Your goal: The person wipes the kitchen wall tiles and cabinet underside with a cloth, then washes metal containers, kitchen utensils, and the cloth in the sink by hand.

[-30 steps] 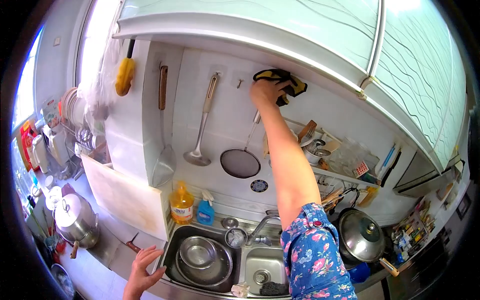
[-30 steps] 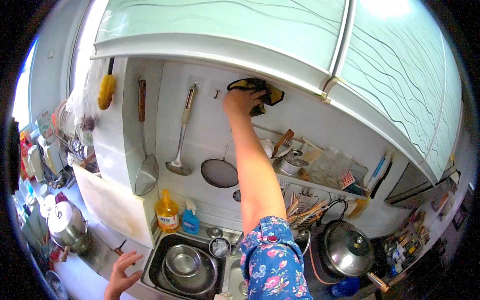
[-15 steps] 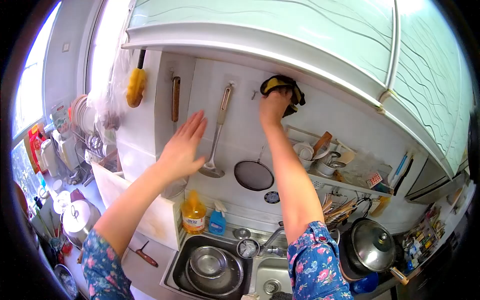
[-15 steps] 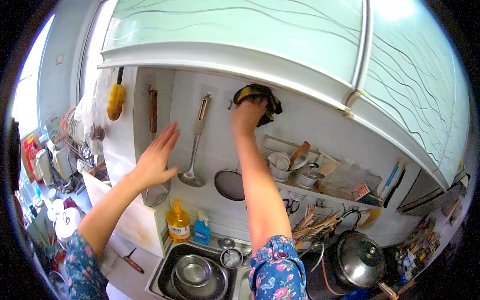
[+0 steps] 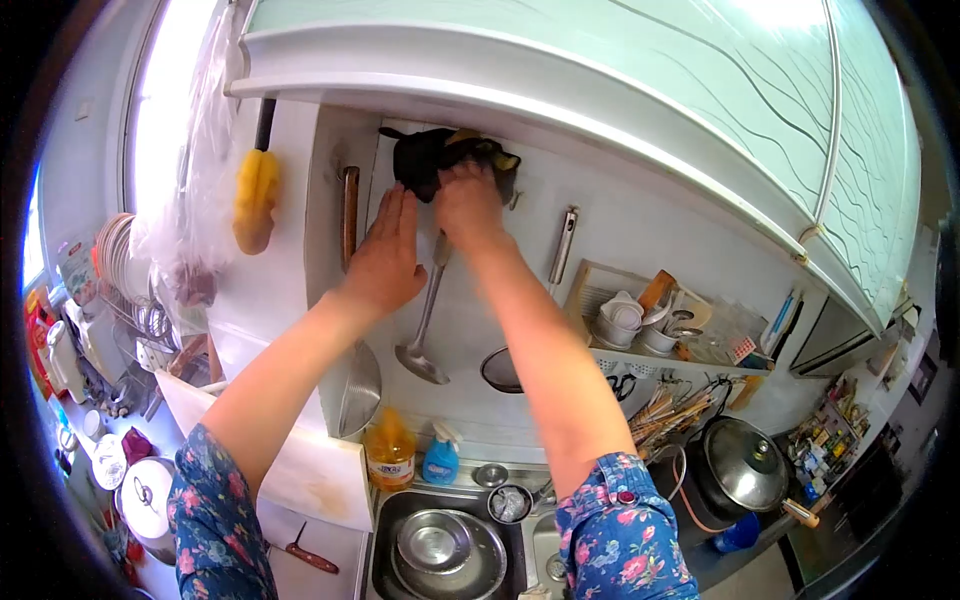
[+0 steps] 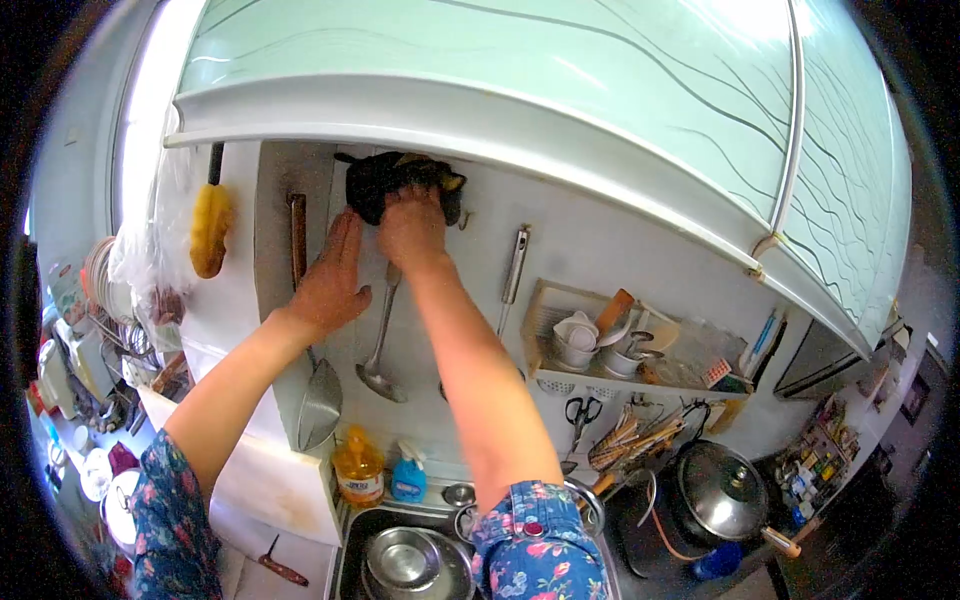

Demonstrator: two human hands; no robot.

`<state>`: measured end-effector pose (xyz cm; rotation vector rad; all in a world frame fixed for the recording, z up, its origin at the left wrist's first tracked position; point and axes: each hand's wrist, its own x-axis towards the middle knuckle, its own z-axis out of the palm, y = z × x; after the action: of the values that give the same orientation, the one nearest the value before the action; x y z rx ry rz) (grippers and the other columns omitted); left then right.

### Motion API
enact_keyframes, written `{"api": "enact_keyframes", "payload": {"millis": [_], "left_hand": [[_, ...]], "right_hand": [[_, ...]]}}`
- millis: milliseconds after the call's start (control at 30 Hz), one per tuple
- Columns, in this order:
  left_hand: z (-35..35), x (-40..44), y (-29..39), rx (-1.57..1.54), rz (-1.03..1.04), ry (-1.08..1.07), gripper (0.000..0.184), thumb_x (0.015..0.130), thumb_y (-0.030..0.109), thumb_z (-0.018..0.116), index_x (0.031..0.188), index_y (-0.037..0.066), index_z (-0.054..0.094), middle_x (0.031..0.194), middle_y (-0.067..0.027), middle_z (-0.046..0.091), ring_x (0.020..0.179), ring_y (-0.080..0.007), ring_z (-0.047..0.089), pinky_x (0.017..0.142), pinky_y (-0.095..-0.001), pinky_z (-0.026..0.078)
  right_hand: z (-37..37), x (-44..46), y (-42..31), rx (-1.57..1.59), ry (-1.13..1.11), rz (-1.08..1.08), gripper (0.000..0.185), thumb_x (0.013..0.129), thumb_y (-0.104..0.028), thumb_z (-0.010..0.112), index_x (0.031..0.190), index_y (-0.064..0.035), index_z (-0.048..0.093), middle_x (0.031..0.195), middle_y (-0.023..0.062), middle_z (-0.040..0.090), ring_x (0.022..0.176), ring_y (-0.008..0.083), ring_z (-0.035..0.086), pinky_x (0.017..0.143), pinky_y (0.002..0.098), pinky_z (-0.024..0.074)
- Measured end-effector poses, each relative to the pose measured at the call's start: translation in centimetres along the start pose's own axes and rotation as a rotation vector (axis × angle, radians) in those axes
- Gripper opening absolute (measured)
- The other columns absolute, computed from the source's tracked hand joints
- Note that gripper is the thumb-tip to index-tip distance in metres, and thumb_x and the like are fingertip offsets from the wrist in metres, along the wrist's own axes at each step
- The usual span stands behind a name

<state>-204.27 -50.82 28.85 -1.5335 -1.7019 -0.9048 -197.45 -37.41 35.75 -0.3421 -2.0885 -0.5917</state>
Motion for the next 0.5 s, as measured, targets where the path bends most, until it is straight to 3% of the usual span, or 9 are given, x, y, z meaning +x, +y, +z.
{"api": "enact_keyframes", "payload": {"millis": [67,100,200,300,400,500], "left_hand": [[0.6,0.8,0.3,-0.012,0.022,-0.025,0.088,0.071,0.011,0.065,0.138,-0.01,0.012,0.144,-0.0304,0.013,0.135,-0.0417,0.015,0.111,-0.0388,0.022],[0.7,1.1,0.6,-0.018,0.026,-0.031,0.088,0.071,0.011,0.065,0.138,-0.01,0.013,0.144,-0.0304,0.013,0.135,-0.0422,0.015,0.111,-0.039,0.022],[0.4,1.2,1.7,0.003,0.019,-0.097,0.087,0.07,0.012,0.066,0.136,-0.011,0.014,0.144,-0.0318,0.014,0.135,-0.0435,0.016,0.111,-0.0404,0.021],[0.5,0.9,0.8,-0.004,0.032,-0.058,0.089,0.071,0.012,0.066,0.136,-0.013,0.011,0.143,-0.0334,0.012,0.135,-0.0448,0.014,0.111,-0.042,0.02],[0.5,0.4,0.5,-0.025,-0.099,0.029,0.09,0.072,0.009,0.064,0.136,-0.015,0.005,0.143,-0.0344,0.008,0.135,-0.0451,0.01,0.112,-0.0427,0.017],[0.7,-0.4,0.3,-0.186,-0.085,0.151,0.09,0.071,0.003,0.06,0.137,-0.014,0.002,0.144,-0.034,0.005,0.136,-0.0445,0.006,0.113,-0.0417,0.012]], "right_hand": [[-2.4,-0.3,1.4,-0.027,-0.167,0.08,0.031,0.081,-0.008,0.047,0.108,-0.0026,0.062,0.11,0.0199,0.06,0.112,0.0349,0.05,0.104,0.0483,0.0295],[-1.3,-1.0,3.2,-0.05,0.002,0.057,0.033,0.082,-0.009,0.047,0.111,-0.0026,0.061,0.114,0.0192,0.059,0.111,0.0353,0.051,0.101,0.0501,0.0321],[-1.6,-2.5,5.0,-0.179,0.206,0.063,0.037,0.082,-0.011,0.047,0.116,-0.0015,0.058,0.117,0.0193,0.058,0.108,0.0353,0.054,0.098,0.0506,0.035],[-2.5,-1.1,2.3,-0.025,0.003,0.264,0.047,0.079,-0.009,0.05,0.125,0.0014,0.049,0.14,0.0193,0.038,0.123,0.035,0.042,0.104,0.0465,0.0287],[0.2,0.5,0.8,-0.045,0.032,0.085,0.047,0.082,-0.01,0.047,0.128,0.0023,0.047,0.135,0.0193,0.043,0.11,0.0333,0.055,0.096,0.0502,0.0377],[2.4,2.2,-0.9,-0.168,0.042,-0.075,0.05,0.084,-0.01,0.046,0.133,0.0013,0.042,0.14,0.0205,0.036,0.111,0.031,0.055,0.095,0.0482,0.0383]]}}
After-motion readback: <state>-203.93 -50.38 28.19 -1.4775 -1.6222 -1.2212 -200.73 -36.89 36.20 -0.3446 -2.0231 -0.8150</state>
